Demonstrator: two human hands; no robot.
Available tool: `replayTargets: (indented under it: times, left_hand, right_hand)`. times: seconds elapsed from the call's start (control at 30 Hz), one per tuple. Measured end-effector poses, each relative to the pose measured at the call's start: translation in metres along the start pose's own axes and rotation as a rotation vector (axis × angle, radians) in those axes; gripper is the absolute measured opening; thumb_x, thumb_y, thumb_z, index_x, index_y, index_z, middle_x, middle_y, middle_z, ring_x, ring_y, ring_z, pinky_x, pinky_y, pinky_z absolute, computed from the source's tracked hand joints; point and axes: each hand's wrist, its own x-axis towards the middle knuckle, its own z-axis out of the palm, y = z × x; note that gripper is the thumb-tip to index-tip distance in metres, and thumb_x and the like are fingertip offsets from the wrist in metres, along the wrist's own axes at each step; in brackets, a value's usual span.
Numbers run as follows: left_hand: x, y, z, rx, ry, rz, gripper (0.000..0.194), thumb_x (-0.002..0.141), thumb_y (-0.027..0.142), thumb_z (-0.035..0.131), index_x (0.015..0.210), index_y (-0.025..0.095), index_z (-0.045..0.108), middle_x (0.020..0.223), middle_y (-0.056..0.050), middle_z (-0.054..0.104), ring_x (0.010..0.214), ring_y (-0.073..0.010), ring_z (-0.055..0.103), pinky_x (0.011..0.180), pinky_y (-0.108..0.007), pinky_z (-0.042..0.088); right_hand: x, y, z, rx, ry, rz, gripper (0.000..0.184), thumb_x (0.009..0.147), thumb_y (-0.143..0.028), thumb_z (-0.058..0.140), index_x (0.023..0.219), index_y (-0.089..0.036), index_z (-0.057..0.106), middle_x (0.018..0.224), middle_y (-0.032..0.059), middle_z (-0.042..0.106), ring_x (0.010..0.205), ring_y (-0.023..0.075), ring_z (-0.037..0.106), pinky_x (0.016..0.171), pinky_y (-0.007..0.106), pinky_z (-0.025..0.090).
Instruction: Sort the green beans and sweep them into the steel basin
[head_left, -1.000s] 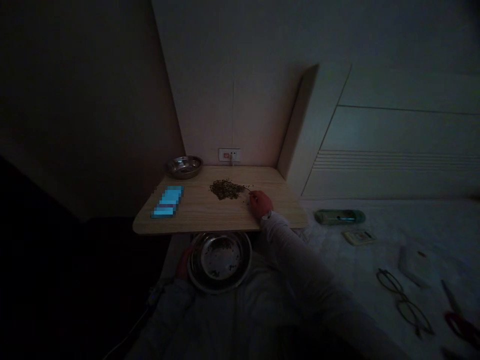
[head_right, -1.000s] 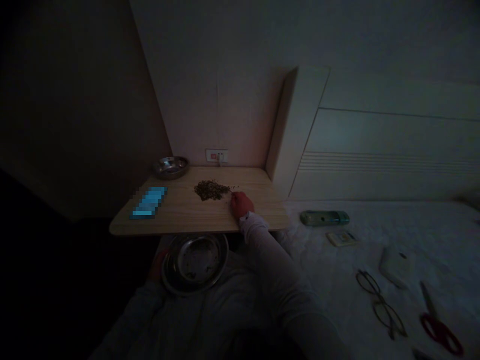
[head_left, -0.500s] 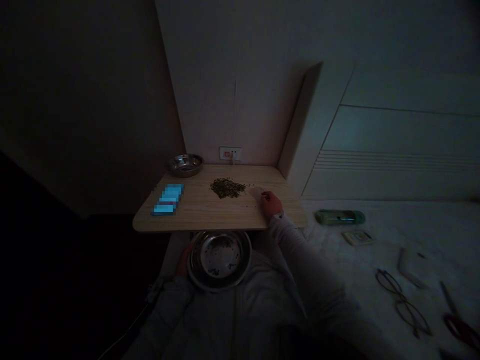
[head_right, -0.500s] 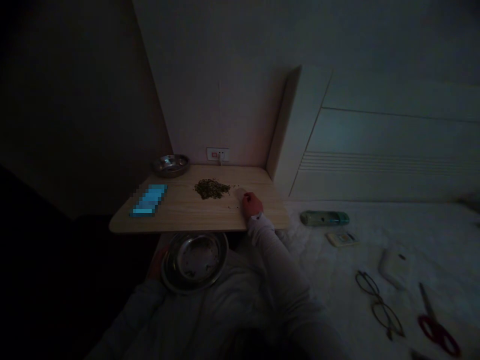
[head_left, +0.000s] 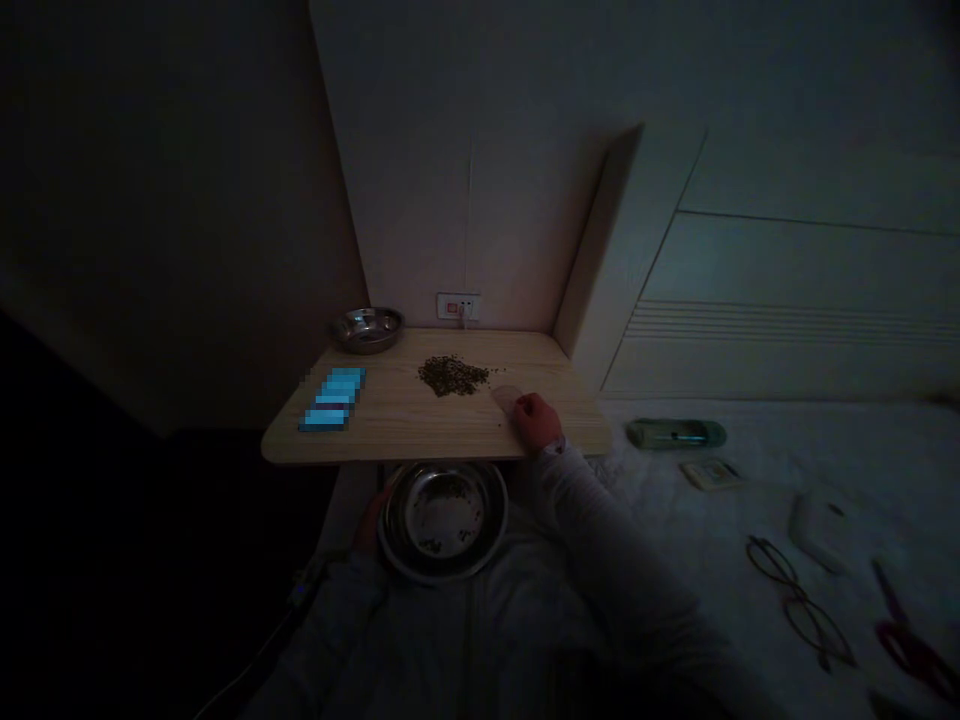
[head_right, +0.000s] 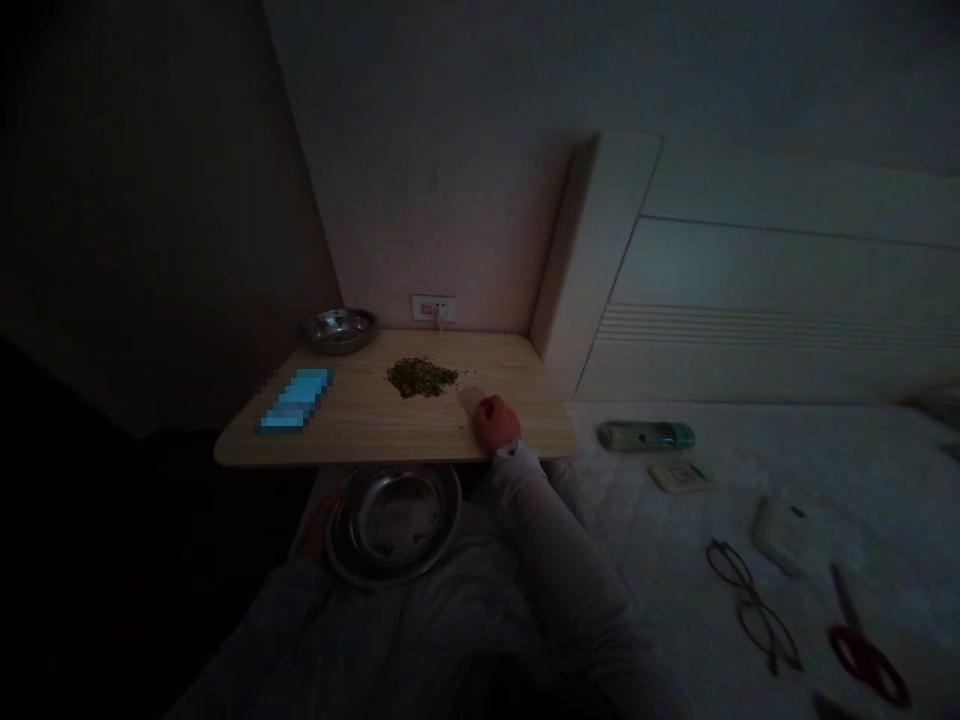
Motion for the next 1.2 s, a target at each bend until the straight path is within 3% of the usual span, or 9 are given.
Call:
replayTargets:
  times: [0.17,0.33,0.47,0.57,0.77,0.93,1.2]
  left_hand:
    - [-0.002,-0.004,0.001,-0.070,-0.042,-0.184,0.023,0.067,0.021,0.051,0.050,0.014,0.065,0.049,-0.001,0.064,0.060,-0.0157,0.060,0.072,-0.025,0.044]
    - [0.001,-0.005,-0.001,-0.119,-0.054,-0.164,0.025,0.069,0.018,0.049,0.050,0.014,0.065,0.049,0.001,0.065,0.047,-0.0116,0.055,0.057,-0.021,0.045]
    - [-0.001,-0.003,0.001,-0.132,-0.082,-0.196,0.024,0.068,0.019,0.050,0.050,0.014,0.065,0.049,0.000,0.065,0.047,-0.0114,0.055,0.054,-0.021,0.045]
    - [-0.005,0.000,0.004,-0.105,-0.034,-0.152,0.026,0.068,0.017,0.050,0.045,0.015,0.062,0.045,0.001,0.063,0.045,-0.0106,0.054,0.053,-0.020,0.044]
    - [-0.003,0.000,0.002,-0.094,-0.014,-0.151,0.032,0.074,0.017,0.045,0.047,0.014,0.062,0.046,0.001,0.064,0.046,-0.0101,0.054,0.059,-0.021,0.044]
    - [0.001,-0.002,0.000,-0.071,-0.038,-0.215,0.033,0.076,0.021,0.043,0.052,0.012,0.064,0.049,-0.002,0.065,0.051,-0.0139,0.058,0.072,-0.029,0.044]
    - [-0.005,0.002,0.007,-0.037,-0.016,-0.147,0.023,0.070,0.017,0.048,0.053,0.015,0.063,0.048,-0.002,0.064,0.078,-0.0191,0.061,0.084,-0.028,0.038]
  right_hand:
    - [-0.009,-0.005,0.002,0.002,-0.014,-0.024,0.022,0.075,-0.026,0.041,0.088,-0.018,0.056,0.075,0.0036,0.062,0.068,0.0141,0.055,0.059,0.023,0.039]
    - [-0.014,-0.006,0.003,0.003,-0.050,-0.069,0.020,0.075,-0.028,0.042,0.086,-0.018,0.056,0.073,0.0026,0.062,0.066,0.0132,0.055,0.056,0.022,0.036]
    - [-0.017,-0.007,0.004,0.021,-0.071,-0.083,0.020,0.075,-0.028,0.042,0.087,-0.019,0.055,0.074,0.0017,0.062,0.067,0.0130,0.055,0.056,0.022,0.036]
    - [-0.022,-0.010,0.004,0.020,-0.073,-0.090,0.020,0.075,-0.028,0.042,0.087,-0.019,0.055,0.075,0.0020,0.062,0.068,0.0131,0.055,0.057,0.022,0.036]
    - [-0.030,-0.019,0.006,0.052,-0.090,-0.112,0.019,0.076,-0.028,0.041,0.086,-0.019,0.055,0.073,0.0016,0.061,0.065,0.0122,0.053,0.055,0.021,0.035]
    - [-0.035,-0.023,0.010,0.063,-0.102,-0.136,0.019,0.075,-0.029,0.043,0.087,-0.018,0.055,0.074,0.0023,0.061,0.066,0.0133,0.054,0.055,0.022,0.034]
    - [-0.037,-0.025,0.010,0.066,-0.145,-0.175,0.019,0.076,-0.028,0.043,0.087,-0.019,0.054,0.072,0.0018,0.061,0.065,0.0135,0.053,0.055,0.022,0.034]
